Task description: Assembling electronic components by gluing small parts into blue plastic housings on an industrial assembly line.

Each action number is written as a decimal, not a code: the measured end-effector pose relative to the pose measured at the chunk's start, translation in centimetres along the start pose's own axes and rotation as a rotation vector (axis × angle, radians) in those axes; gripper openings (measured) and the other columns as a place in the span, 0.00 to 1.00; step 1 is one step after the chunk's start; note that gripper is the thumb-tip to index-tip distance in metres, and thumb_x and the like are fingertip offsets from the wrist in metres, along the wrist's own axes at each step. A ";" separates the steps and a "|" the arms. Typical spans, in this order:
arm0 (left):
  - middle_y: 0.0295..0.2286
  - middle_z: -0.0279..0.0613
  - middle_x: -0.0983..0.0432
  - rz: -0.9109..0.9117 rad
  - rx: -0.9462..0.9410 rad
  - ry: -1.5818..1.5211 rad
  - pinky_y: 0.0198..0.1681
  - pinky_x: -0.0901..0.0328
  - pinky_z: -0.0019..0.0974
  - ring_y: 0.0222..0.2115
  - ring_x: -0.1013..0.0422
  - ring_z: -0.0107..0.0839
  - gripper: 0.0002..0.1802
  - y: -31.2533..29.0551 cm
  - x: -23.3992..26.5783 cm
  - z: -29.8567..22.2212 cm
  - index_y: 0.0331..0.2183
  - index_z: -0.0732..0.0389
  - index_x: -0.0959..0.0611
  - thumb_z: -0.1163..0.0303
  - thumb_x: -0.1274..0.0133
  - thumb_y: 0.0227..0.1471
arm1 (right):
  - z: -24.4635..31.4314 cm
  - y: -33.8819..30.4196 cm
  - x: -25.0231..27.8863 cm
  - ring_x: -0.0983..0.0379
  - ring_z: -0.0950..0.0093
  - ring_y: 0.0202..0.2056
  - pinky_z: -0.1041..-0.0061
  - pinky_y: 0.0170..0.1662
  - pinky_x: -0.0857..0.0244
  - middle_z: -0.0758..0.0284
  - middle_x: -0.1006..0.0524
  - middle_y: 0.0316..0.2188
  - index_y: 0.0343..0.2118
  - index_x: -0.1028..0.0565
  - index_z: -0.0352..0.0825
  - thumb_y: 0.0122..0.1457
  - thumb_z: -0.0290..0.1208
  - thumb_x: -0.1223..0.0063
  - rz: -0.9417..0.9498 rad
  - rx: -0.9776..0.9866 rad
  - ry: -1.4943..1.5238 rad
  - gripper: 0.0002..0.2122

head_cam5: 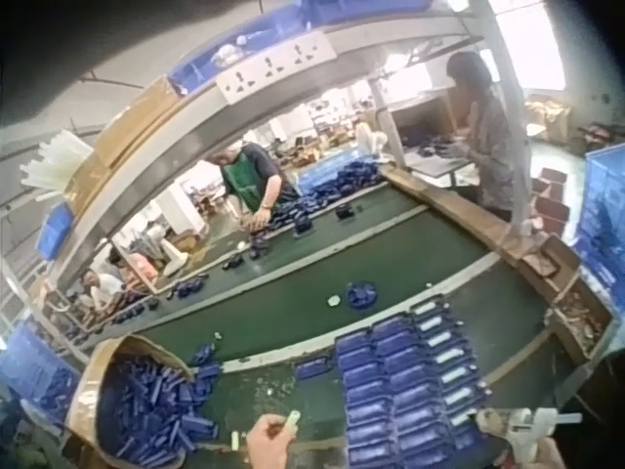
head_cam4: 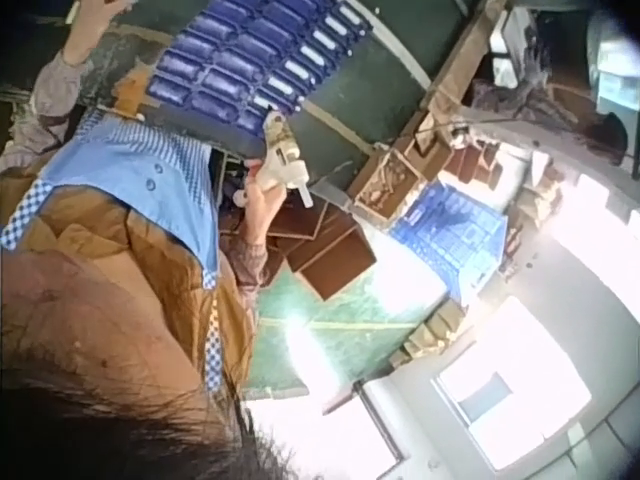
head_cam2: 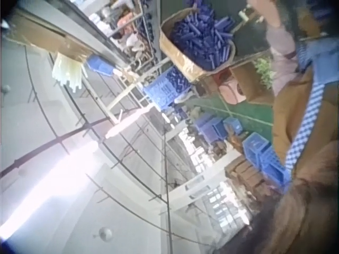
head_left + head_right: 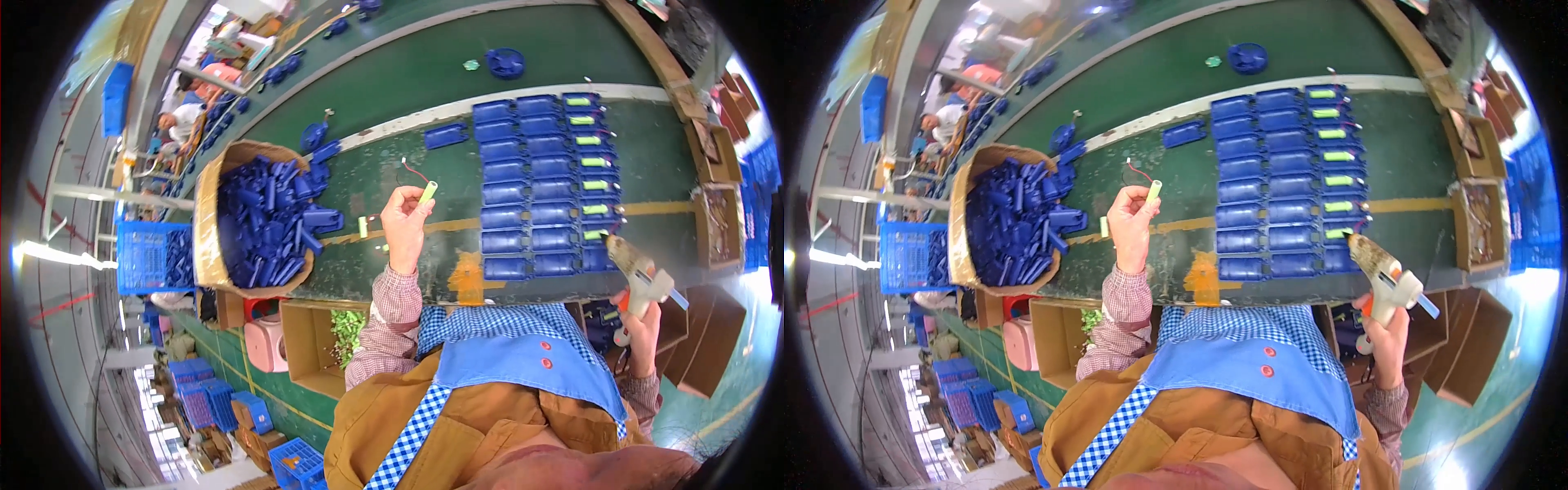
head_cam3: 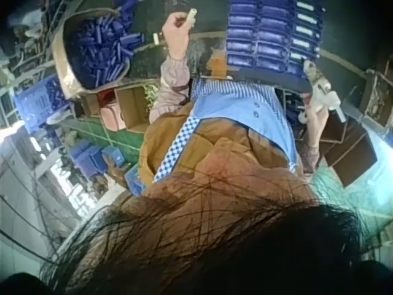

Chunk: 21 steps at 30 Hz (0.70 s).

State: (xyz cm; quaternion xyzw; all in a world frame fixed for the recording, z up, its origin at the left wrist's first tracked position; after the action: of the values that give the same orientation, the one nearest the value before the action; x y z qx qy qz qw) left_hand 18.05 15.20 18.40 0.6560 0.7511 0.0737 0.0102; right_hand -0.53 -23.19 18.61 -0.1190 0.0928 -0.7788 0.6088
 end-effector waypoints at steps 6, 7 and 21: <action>0.28 0.34 0.30 0.155 -0.086 0.167 0.31 0.37 0.24 0.27 0.32 0.21 0.10 -1.9 -5.7 -0.2 0.33 0.65 0.21 0.84 0.45 0.45 | -0.6 -0.3 0.6 0.31 0.81 0.35 0.79 0.41 0.37 0.70 0.26 0.31 0.33 0.26 0.31 0.41 0.20 0.53 0.062 -0.101 0.074 0.13; 0.28 0.34 0.30 0.193 -0.106 0.168 0.31 0.37 0.24 0.27 0.32 0.21 0.09 -2.4 -6.8 -0.7 0.33 0.65 0.21 0.84 0.46 0.45 | -1.3 -0.2 0.7 0.33 0.82 0.34 0.81 0.39 0.38 0.71 0.26 0.31 0.34 0.26 0.31 0.41 0.19 0.53 0.083 0.029 0.054 0.14; 0.27 0.39 0.33 0.542 -0.179 0.256 0.27 0.37 0.30 0.23 0.34 0.29 0.11 -8.4 -17.6 -0.1 0.29 0.65 0.24 0.84 0.42 0.39 | -1.4 -2.2 1.0 0.32 0.80 0.29 0.79 0.34 0.35 0.70 0.28 0.25 0.32 0.29 0.30 0.41 0.20 0.53 0.118 -0.121 -0.150 0.11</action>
State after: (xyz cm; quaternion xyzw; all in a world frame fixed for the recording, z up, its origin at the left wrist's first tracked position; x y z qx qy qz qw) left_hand 12.21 -3.23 16.06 0.8143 0.5344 0.2216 -0.0466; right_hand -3.20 -23.64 17.93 -0.2077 0.1005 -0.7235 0.6506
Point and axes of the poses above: each hand's wrist, its own y-axis towards the middle knuckle, its own x-axis out of the back of the hand, z = x × y, the point moved 1 cm from there along y, towards the middle knuckle
